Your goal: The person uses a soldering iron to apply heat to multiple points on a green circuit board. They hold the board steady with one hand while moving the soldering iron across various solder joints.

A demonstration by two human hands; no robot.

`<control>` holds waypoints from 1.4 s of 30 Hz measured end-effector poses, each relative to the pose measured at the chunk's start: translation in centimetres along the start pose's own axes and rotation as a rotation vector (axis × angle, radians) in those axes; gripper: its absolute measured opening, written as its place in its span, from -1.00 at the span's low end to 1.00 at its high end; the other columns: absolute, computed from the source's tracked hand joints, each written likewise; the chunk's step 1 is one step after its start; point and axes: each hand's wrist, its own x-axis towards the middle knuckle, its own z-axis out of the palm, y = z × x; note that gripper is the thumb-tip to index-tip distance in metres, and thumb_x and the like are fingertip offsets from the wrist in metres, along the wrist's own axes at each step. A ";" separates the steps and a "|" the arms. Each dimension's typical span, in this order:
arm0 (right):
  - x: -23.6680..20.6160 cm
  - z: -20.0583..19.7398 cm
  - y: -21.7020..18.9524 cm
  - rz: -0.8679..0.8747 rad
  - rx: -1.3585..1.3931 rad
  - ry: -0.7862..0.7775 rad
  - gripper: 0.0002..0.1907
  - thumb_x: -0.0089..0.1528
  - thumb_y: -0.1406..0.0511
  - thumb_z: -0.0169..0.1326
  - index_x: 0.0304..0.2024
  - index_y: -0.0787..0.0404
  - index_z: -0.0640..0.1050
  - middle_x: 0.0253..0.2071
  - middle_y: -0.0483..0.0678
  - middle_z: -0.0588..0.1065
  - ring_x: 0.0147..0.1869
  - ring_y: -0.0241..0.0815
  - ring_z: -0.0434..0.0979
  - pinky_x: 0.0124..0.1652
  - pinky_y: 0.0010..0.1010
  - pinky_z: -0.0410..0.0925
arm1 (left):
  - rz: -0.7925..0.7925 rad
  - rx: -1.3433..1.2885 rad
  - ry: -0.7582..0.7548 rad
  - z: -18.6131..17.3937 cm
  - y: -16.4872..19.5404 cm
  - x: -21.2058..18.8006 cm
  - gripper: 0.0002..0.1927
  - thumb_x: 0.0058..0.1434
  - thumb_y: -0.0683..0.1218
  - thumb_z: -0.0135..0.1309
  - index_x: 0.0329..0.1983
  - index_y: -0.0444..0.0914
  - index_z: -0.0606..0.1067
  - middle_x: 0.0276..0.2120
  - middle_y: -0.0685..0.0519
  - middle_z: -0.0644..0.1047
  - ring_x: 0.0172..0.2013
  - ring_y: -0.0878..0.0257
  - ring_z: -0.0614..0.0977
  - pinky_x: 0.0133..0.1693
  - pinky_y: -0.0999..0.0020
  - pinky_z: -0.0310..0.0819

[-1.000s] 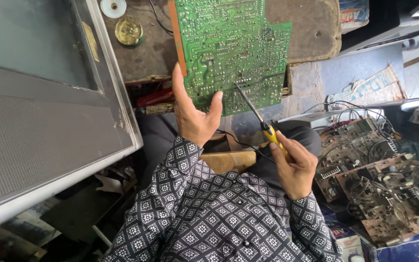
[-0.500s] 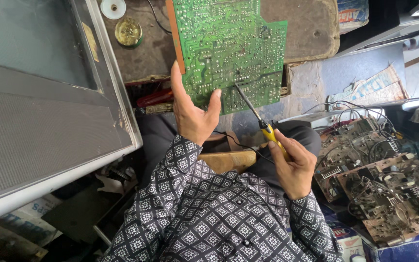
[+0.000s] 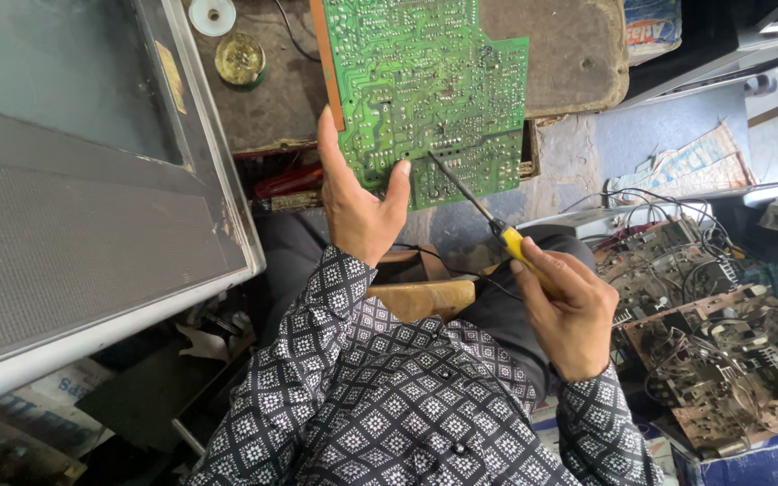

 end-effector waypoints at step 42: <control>1.9 -2.1 -1.0 -0.203 -0.343 0.056 -0.68 0.31 0.40 0.31 0.11 0.08 0.66 -0.09 -0.10 0.61 -0.26 -0.35 0.59 -0.27 -0.51 0.44 | -0.045 -0.070 -0.050 -0.2 -0.1 0.0 -0.01 0.30 -0.15 0.24 0.59 -0.34 -0.15 0.39 -0.30 0.33 0.32 -0.05 0.53 0.32 0.16 0.46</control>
